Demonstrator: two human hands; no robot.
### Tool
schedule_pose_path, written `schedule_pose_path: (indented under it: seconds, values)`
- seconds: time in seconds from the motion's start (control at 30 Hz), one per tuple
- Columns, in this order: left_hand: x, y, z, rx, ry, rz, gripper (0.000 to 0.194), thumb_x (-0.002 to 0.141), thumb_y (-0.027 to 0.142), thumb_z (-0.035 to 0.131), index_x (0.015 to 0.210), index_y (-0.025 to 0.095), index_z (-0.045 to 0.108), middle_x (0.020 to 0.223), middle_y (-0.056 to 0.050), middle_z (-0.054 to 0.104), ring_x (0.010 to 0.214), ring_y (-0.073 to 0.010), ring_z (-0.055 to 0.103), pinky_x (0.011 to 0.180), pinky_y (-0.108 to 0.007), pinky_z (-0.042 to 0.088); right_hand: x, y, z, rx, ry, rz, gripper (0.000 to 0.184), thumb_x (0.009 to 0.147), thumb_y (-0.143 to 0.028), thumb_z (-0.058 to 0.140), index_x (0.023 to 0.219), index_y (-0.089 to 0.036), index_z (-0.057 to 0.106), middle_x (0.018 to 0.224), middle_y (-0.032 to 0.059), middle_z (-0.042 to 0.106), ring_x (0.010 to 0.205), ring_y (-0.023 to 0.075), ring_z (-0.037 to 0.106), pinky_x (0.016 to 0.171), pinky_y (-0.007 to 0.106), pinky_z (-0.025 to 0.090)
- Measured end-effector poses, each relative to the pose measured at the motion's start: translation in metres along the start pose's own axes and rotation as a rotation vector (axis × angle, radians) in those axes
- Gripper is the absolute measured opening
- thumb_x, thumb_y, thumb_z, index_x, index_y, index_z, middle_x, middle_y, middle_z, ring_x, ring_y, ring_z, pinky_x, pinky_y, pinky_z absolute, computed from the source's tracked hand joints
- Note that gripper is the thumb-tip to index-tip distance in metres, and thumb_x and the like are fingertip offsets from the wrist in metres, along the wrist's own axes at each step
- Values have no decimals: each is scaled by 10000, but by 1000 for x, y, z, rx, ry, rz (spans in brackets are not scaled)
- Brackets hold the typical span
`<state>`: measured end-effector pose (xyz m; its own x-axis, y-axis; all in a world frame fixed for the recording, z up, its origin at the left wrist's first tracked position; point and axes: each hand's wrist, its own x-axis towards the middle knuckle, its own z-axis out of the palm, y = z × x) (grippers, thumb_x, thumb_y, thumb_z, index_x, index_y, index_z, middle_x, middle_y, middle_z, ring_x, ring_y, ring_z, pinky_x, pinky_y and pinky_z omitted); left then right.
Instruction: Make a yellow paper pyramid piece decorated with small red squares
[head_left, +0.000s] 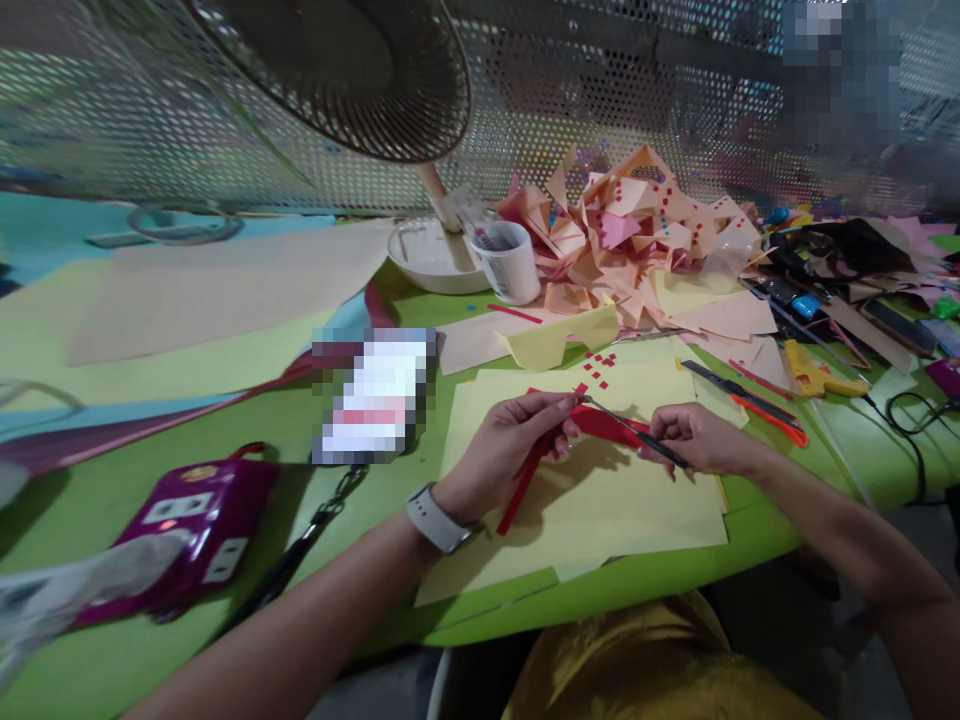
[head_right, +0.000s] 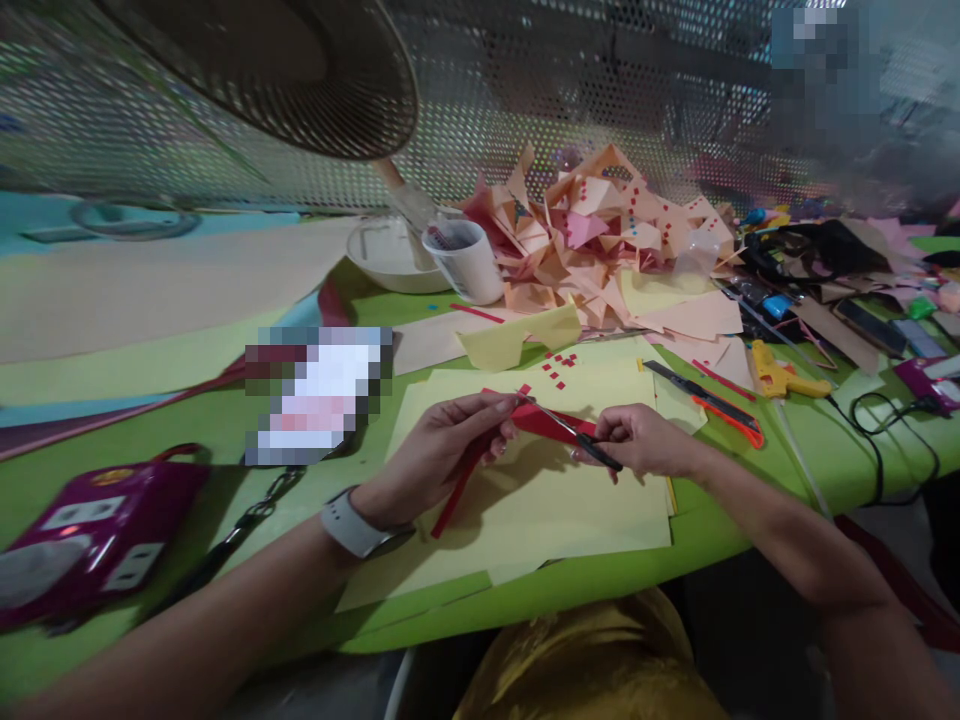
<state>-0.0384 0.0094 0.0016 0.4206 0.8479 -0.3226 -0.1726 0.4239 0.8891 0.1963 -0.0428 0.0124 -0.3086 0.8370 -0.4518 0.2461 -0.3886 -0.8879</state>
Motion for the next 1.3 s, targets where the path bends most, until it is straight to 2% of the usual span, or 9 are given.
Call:
schedule_pose_path:
  seconds: [0.47,0.73,1.0,1.17,1.3]
  values:
    - [2,2,-2,-11,-4,-8,342,628,417,879,780,145,738,586,10,671,456,-61,555,430,-148,425,2,6,-4,-48,11,-18,483,667,-586,778,741,-172,541,582,-35,602,469,66,538,369,156,355]
    - [4,2,-4,-8,17,-1,371,593,427,898,771,140,745,570,4,669,456,-65,556,429,-148,431,-1,-2,-3,-34,61,15,491,646,-586,787,722,-182,519,498,-49,590,347,33,400,324,157,283]
    - [4,2,-4,-15,34,5,394,575,445,903,776,146,745,582,10,674,455,-60,563,413,-135,422,-1,-4,-3,22,84,17,507,611,-579,812,707,-183,511,497,-42,595,346,29,387,325,157,254]
    - [3,2,-2,-36,60,28,397,573,442,904,793,145,757,573,13,665,444,-59,553,399,-136,411,-5,-10,0,14,35,33,510,612,-583,816,710,-179,520,521,-41,592,386,40,437,345,158,273]
    - [3,0,-2,-42,35,14,405,593,425,900,857,146,773,579,12,669,454,-58,557,413,-133,421,-7,-13,4,9,16,35,521,608,-600,810,706,-174,527,533,-54,575,412,38,454,362,158,291]
